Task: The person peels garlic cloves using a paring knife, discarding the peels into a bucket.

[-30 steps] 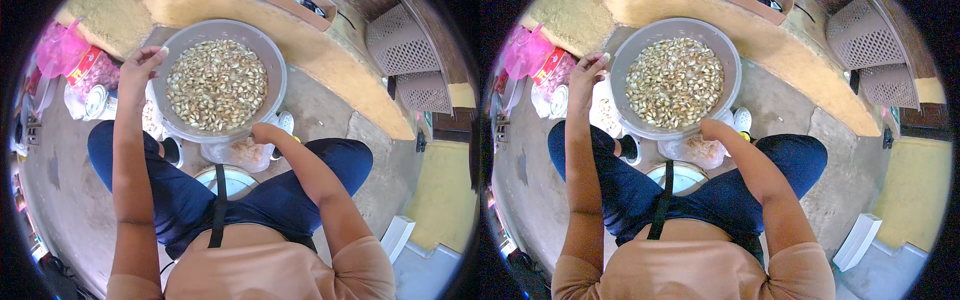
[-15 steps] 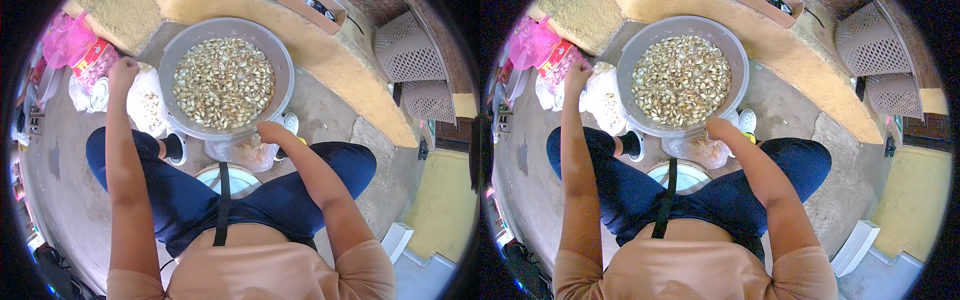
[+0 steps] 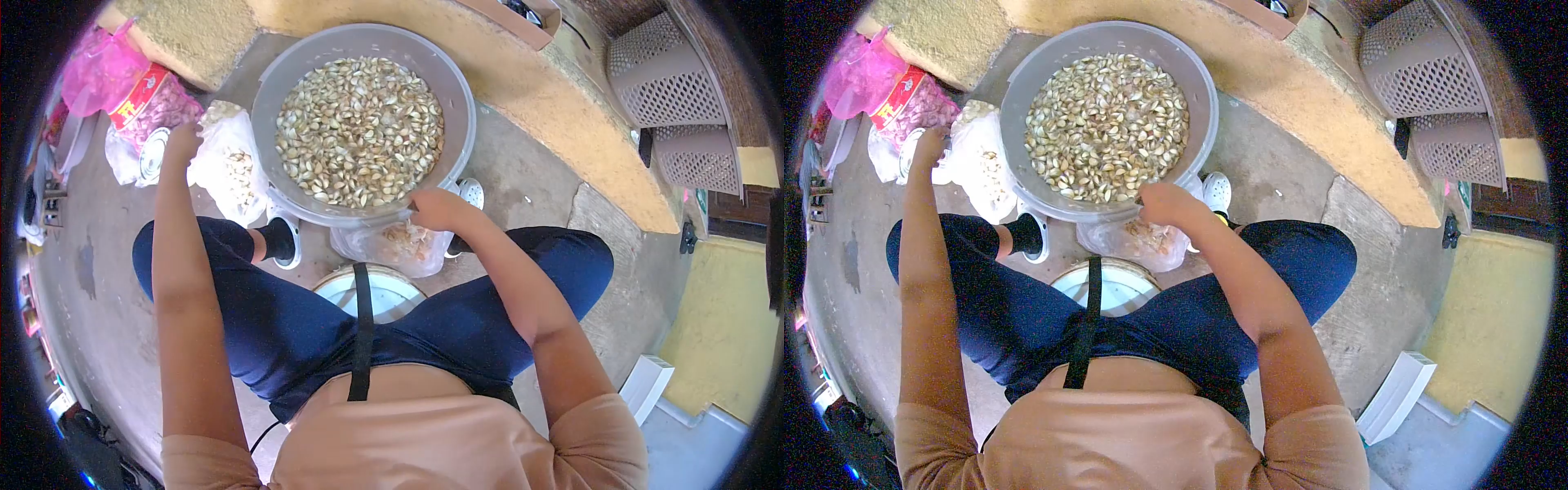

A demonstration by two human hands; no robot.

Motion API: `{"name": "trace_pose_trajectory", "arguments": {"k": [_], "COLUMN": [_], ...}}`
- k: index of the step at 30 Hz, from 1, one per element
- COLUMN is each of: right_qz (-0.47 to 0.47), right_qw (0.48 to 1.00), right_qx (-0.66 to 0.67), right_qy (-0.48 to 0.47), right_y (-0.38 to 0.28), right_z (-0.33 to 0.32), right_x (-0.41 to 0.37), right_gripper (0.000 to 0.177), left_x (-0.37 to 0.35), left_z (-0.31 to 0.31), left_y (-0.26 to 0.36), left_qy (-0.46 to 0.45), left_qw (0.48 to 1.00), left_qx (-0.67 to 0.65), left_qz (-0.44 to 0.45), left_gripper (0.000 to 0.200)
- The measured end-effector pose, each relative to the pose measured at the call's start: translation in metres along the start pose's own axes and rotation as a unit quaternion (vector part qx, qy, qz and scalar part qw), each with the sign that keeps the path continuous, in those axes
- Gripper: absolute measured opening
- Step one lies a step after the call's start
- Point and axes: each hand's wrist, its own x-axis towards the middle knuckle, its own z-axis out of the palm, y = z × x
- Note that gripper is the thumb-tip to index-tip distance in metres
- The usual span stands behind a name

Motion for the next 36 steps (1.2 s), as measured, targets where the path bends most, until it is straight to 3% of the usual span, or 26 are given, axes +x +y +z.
{"name": "trace_pose_trajectory", "arguments": {"k": [4, 7, 11, 13, 14, 17, 20, 23, 25, 27, 29, 31, 33, 35, 36], "right_qz": [-0.003, -0.016, 0.0, 0.016, 0.023, 0.027, 0.041, 0.018, 0.005, -0.007, -0.02, -0.046, -0.063, -0.064, -0.065], "right_qw": [0.996, 0.993, 0.992, 0.998, 0.998, 0.994, 0.992, 0.997, 0.999, 0.999, 0.998, 0.992, 0.983, 0.976, 0.973], "right_qx": [0.039, 0.057, 0.047, 0.05, 0.051, 0.004, -0.01, -0.019, 0.006, 0.032, 0.056, 0.116, 0.168, 0.201, 0.212], "right_qy": [0.079, 0.101, 0.113, 0.039, 0.002, -0.103, -0.12, -0.075, -0.045, -0.021, -0.004, 0.009, 0.026, 0.052, 0.067], "right_y": [0.001, -0.007, -0.006, -0.013, -0.018, -0.018, -0.01, -0.012, -0.022, -0.025, -0.023, -0.025, -0.027, -0.024, -0.022], "right_z": [-0.027, -0.047, -0.05, -0.06, -0.066, -0.081, -0.091, -0.109, -0.129, -0.143, -0.15, -0.166, -0.178, -0.188, -0.191], "right_x": [-0.01, -0.018, -0.019, -0.027, -0.032, -0.044, -0.046, -0.046, -0.047, -0.047, -0.047, -0.051, -0.056, -0.06, -0.061], "right_gripper": [0.036, 0.034, 0.032, 0.033, 0.033, 0.036, 0.038, 0.037, 0.038, 0.038, 0.037, 0.028, 0.025, 0.026, 0.027], "left_x": [0.014, 0.012, 0.004, 0.01, 0.014, -0.007, -0.004, -0.018, -0.021, -0.032, -0.018, -0.008, -0.015, -0.039, -0.042], "left_z": [-0.003, -0.001, 0.011, 0.029, 0.045, 0.055, 0.097, 0.139, 0.176, 0.204, 0.267, 0.352, 0.358, 0.307, 0.309], "left_y": [0.005, 0.019, 0.047, 0.056, 0.055, 0.09, 0.099, 0.116, 0.118, 0.127, 0.115, 0.091, 0.094, 0.141, 0.148], "left_qy": [0.034, 0.012, -0.018, -0.029, -0.027, -0.096, -0.12, -0.187, -0.219, -0.246, -0.285, -0.357, -0.412, -0.446, -0.428], "left_qw": [0.996, 0.978, 0.97, 0.966, 0.941, 0.946, 0.941, 0.947, 0.922, 0.926, 0.912, 0.881, 0.854, 0.834, 0.828], "left_qx": [-0.076, -0.203, -0.172, -0.11, -0.161, -0.124, -0.094, -0.073, -0.127, -0.155, -0.126, -0.254, -0.315, -0.308, -0.345], "left_qz": [0.033, 0.039, 0.172, 0.232, 0.296, 0.285, 0.302, 0.249, 0.293, 0.239, 0.267, 0.177, 0.05, -0.104, -0.107], "left_gripper": [0.027, 0.026, 0.027, 0.027, 0.026, 0.024, 0.024, 0.025, 0.024, 0.023, 0.023, 0.025, 0.027, 0.031, 0.031]}}
